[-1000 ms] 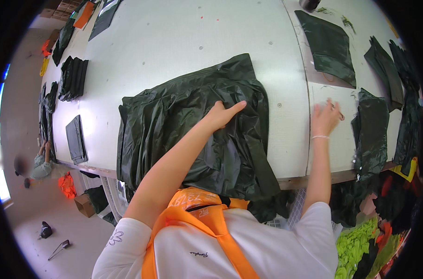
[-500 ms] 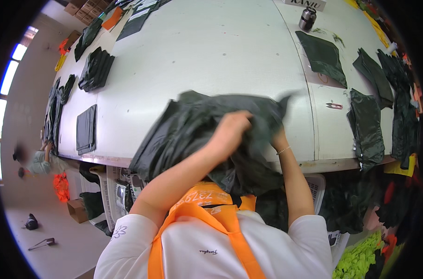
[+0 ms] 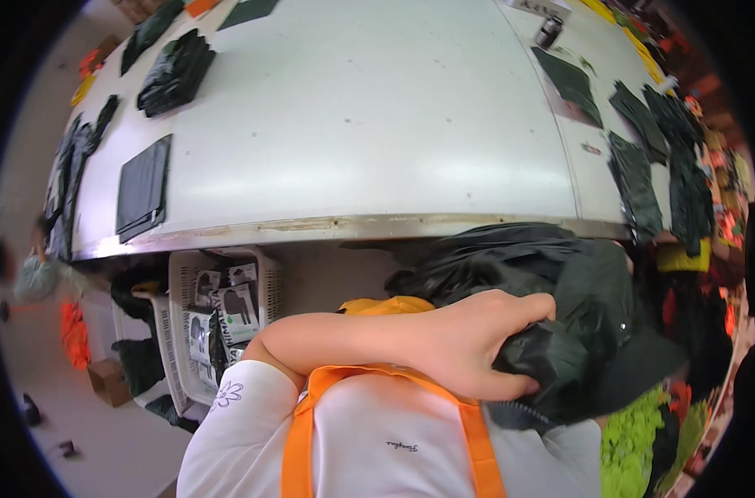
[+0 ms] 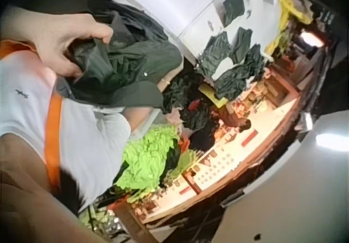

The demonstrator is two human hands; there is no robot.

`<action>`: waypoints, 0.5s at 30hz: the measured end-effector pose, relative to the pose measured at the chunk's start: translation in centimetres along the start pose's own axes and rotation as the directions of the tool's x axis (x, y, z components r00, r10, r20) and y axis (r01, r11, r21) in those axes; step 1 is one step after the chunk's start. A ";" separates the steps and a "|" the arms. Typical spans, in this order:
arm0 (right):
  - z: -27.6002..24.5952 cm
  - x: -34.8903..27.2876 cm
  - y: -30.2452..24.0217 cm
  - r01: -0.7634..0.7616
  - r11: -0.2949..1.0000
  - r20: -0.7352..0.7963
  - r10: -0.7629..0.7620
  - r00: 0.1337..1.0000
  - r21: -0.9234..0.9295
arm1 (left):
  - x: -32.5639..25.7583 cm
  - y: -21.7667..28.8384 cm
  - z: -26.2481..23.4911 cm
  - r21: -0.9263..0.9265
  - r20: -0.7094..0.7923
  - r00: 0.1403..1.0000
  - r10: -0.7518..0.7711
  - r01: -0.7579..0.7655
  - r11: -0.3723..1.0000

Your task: The person folds a dark green jacket on a white table, smoothing and aligning the fabric before folding it into a compact rectangle. The person then places the folded jacket into a white plastic basket and retrieves another jacket to repeat the folding process.

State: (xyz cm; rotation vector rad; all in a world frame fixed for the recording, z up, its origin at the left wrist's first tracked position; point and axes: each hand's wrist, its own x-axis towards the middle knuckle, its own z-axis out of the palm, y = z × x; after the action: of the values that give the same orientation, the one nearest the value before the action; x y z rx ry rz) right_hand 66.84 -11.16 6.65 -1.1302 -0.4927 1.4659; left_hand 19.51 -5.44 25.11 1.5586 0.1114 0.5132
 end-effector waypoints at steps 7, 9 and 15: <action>12.9 -20.0 -11.7 -0.002 -0.085 0.031 -0.391 0.920 -0.996 | -3.3 -6.9 3.2 0.447 -0.152 0.988 -0.020 0.087 0.890; 15.5 -19.1 -14.7 0.021 -0.195 0.081 -0.304 0.949 -0.981 | -2.5 -5.7 1.3 0.540 -0.092 0.973 0.210 -0.128 0.832; 25.5 -10.3 -26.6 0.339 0.161 0.241 -0.437 0.867 -0.927 | -3.5 2.7 -7.3 0.959 -0.214 0.739 0.639 0.034 0.281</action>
State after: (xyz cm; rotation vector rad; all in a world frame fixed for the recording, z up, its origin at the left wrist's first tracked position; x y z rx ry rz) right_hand 57.69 -6.64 43.52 -1.7935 -1.6622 0.4850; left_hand 12.94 -0.17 26.62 2.5583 0.6917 1.4832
